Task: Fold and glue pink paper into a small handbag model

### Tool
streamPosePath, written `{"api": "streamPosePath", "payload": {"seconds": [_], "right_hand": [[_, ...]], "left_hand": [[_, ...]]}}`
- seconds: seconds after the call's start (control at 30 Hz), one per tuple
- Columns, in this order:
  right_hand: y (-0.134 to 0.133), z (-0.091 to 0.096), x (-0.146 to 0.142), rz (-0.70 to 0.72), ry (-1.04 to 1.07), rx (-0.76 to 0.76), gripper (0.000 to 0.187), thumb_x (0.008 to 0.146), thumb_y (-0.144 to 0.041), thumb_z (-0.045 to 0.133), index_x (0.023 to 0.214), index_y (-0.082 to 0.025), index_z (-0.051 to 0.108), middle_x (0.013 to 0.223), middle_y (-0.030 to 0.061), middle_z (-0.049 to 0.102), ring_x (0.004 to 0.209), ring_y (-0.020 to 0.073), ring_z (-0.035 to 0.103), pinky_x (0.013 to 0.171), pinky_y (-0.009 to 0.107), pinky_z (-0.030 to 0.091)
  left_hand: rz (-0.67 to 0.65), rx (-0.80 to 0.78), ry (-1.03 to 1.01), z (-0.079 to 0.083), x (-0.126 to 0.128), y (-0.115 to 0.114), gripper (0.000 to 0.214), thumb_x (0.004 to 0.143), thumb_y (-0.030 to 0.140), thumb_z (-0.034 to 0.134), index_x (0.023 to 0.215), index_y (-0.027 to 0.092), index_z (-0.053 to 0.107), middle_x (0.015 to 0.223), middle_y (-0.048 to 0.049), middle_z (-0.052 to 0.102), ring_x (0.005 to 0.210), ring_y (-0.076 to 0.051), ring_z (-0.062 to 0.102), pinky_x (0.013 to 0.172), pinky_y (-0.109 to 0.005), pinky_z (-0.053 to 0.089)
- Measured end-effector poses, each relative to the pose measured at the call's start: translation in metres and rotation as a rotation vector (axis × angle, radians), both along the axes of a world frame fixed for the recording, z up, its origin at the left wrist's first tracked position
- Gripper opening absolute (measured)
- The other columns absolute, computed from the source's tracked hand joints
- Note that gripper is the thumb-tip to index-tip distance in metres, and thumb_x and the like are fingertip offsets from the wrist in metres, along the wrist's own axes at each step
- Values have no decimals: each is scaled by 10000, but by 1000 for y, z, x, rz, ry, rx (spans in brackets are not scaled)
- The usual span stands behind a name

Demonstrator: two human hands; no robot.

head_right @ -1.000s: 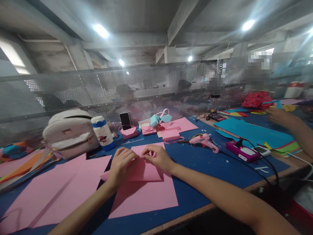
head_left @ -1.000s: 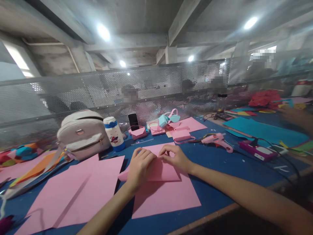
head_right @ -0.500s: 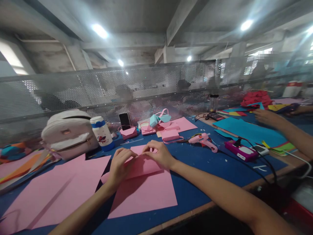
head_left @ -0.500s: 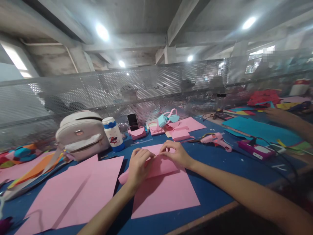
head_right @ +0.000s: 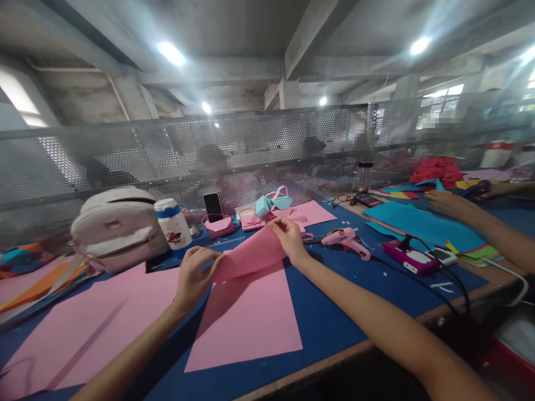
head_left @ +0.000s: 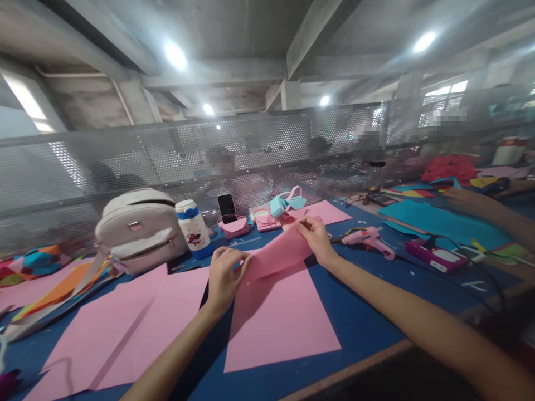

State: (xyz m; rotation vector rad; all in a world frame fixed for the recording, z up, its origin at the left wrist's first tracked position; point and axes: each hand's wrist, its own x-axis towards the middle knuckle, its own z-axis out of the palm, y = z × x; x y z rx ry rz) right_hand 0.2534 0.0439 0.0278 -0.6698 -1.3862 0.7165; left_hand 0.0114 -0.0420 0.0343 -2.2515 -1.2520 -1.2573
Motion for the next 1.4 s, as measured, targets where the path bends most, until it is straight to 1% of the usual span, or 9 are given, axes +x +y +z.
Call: {"api": "streamPosePath", "payload": {"seconds": [0.3,0.5,0.63,0.8,0.97,1.07,1.17,1.27,1.4], "right_hand": [[2,0,1,-34,61,-28,333,769,-527,671,740,-202,603,731,6,613,745,196,570,724,307,460],[1,1,2,-52,35,-23,343,803,-530,640,726,-199,602,680,-2,587,655,166,517,607,270,417],[3,-2,3,-84,15,5,335,832,-525,609,724,-208,582,651,-15,547,605,152,477,544,259,370],[1,-4,1,-117,-35,63,318,876,-516,567,780,-213,576,681,-6,580,628,166,533,555,257,400],[-8,0,-1,-145,-141,197,231,835,-431,678,880,-213,617,881,43,670,838,223,621,759,325,478],[-12,4,0,-208,-213,290,159,840,-367,697,891,-223,654,942,62,679,947,257,601,876,389,447],[-15,5,3,-253,-308,367,61,869,-298,679,862,-243,705,950,59,695,979,268,589,938,436,402],[-17,2,5,-271,-436,442,107,894,-248,659,875,-291,755,1021,43,724,1035,277,562,982,476,336],[-22,-3,1,-186,-643,574,170,922,-246,637,964,-357,759,1027,-6,762,1052,257,578,987,472,323]], "left_hand": [[36,14,-43,3,-3,3,289,963,276,486,711,220,616,638,8,625,661,-185,520,776,-348,423],[63,-18,-162,8,-9,3,307,918,346,548,639,231,606,585,2,575,714,-210,516,718,-336,441],[34,-100,-241,10,-8,3,334,886,355,578,585,210,557,600,0,586,696,-190,553,619,-281,459],[-82,-220,-250,7,1,4,226,875,349,592,782,175,702,713,-17,744,645,-172,682,560,-235,530],[-77,-105,-247,2,2,-1,225,923,287,558,934,163,746,885,-54,798,782,-224,756,679,-285,606],[-75,19,-177,1,-1,-3,249,957,218,505,1032,196,742,1007,-52,788,895,-235,755,763,-323,615],[-120,129,-21,0,-4,-2,321,978,141,443,1135,230,708,1115,-59,761,1012,-218,729,860,-353,598],[-193,209,195,-1,-6,-2,362,990,104,420,1231,236,655,1186,-65,734,1086,-194,701,959,-361,556],[-242,267,435,-1,-3,-7,417,1005,84,380,1381,192,524,1285,-91,676,1189,-199,642,1030,-361,512]]}}
